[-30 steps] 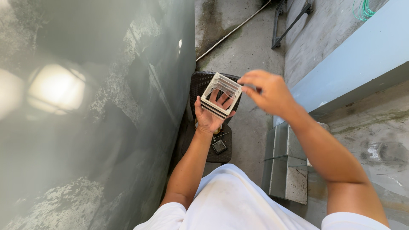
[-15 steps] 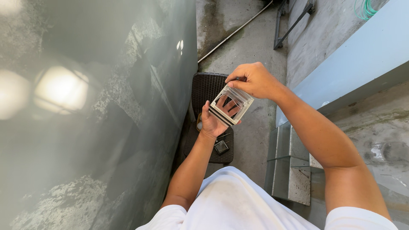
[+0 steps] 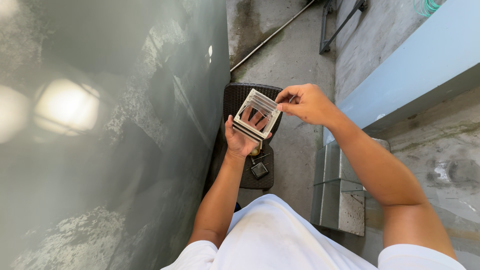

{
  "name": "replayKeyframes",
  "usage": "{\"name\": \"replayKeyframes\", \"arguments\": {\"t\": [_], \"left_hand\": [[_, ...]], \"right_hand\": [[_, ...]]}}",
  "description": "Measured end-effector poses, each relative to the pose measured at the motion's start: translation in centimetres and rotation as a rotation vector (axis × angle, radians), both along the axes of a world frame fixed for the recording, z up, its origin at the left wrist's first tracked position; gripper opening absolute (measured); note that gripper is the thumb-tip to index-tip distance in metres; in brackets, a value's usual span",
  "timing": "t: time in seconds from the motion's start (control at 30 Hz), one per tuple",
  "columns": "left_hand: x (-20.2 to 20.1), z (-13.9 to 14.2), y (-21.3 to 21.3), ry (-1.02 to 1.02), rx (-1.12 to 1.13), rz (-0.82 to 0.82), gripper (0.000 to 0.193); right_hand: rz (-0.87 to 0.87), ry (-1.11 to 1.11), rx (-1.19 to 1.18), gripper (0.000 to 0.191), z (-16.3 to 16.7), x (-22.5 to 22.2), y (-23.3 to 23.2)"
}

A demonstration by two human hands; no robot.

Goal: The person stands beside a chair holding a basket of light bulbs and assembles square frame components by hand, fitting black-strapped frame pieces together, separating them, and pressing the parts back into a stacked square assembly.

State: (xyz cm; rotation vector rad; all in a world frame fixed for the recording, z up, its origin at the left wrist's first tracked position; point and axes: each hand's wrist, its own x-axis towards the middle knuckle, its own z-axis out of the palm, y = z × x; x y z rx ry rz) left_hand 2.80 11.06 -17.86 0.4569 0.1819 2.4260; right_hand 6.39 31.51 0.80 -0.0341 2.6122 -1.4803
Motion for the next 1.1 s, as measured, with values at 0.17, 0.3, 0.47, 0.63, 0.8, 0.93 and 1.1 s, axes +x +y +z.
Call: {"name": "replayKeyframes", "arguments": {"t": [0.17, 0.3, 0.47, 0.63, 0.8, 0.93, 1.1], "left_hand": [[0.4, -0.4, 0.2, 0.001, 0.014, 0.013, 0.09], [0.7, -0.4, 0.2, -0.02, 0.028, 0.008, 0.094], [0.6, -0.8, -0.2, -0.024, 0.075, -0.005, 0.096], [-0.6, -4.3, -1.7, -0.048, 0.091, -0.016, 0.094], [-2.4, -9.9, -3.7, -0.114, 0.091, -0.033, 0.095], [-3.6, -14.4, -5.0, -0.162, 0.029, -0.011, 0.098], [-4.6, -19.8, -5.9, -0.219, 0.026, 0.006, 0.108]], "right_hand": [[0.06, -0.006, -0.285, 0.019, -1.4, -0.6, 0.7], [0.043, -0.043, -0.413, 0.019, -2.8, -0.6, 0.9], [-0.044, -0.075, -0.624, 0.021, -6.1, -1.9, 3.0], [-0.229, -0.171, -0.504, 0.024, -16.2, -4.3, 6.4], [-0.376, -0.461, -0.332, 0.035, -31.0, -4.3, 6.2], [-0.445, -0.638, -0.164, 0.05, -40.7, -2.5, 3.9], [-0.317, -0.515, 0.327, 0.064, -49.3, -1.1, 0.3]]}}
